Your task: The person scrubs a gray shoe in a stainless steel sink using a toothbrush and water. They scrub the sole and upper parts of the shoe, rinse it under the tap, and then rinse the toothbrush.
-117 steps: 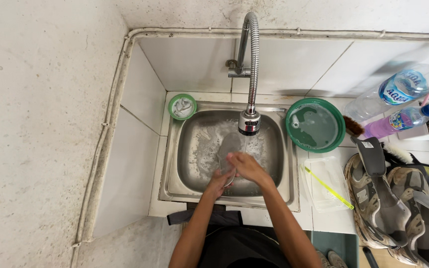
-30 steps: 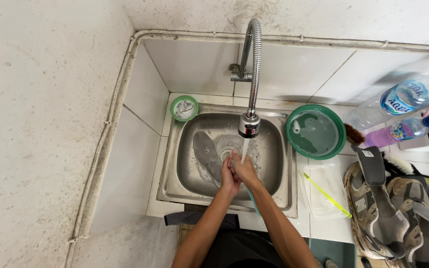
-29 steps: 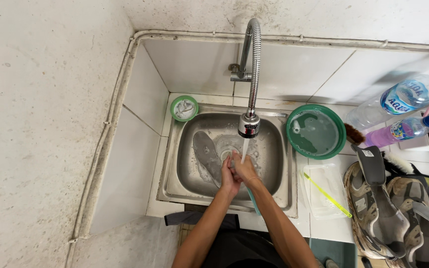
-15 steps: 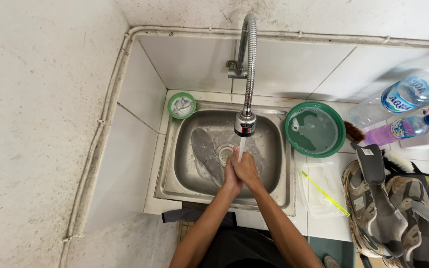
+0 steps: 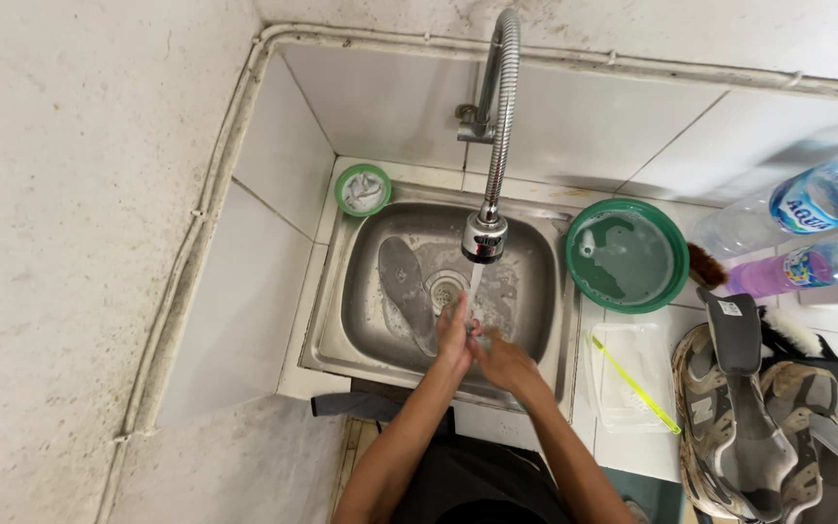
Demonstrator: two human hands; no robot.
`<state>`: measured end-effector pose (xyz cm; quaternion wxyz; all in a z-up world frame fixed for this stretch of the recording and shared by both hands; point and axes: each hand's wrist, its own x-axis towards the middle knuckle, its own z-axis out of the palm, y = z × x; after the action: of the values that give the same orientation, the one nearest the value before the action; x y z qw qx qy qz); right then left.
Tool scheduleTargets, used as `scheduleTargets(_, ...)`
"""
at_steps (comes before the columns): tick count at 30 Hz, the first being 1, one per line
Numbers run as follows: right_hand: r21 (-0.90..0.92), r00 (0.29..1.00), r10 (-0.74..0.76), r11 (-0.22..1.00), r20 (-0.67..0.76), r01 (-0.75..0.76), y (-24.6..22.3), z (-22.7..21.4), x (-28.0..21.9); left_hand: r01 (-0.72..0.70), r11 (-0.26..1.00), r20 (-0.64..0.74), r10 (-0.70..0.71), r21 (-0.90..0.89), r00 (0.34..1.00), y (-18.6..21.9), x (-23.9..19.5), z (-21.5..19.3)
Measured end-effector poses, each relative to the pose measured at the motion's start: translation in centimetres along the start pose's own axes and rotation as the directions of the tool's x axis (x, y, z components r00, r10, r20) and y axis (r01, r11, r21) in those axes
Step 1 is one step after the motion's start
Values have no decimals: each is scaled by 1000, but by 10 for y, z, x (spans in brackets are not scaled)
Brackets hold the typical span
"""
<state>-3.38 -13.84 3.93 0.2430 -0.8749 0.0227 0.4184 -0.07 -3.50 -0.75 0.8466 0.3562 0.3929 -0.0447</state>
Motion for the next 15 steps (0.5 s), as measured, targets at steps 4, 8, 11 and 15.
scheduleTargets(4,196,985,-174,965,-9,172,21,17,-15,154,986,-29,-156,-58,987,-10,13,-3)
scheduleTargets(8,47,989,-47,997,-137,54,19,13,-45,111,980,157,-137,168,978,-9,7,-14)
scheduleTargets(11,-166,973,-68,986,-218,32,23,14,-49,251,960,350,-279,126,894,3,7,-27)
scheduleTargets(15,-179,958,-149,978,-245,107,31,4,-64,326,931,429,-364,162,827,7,8,-41)
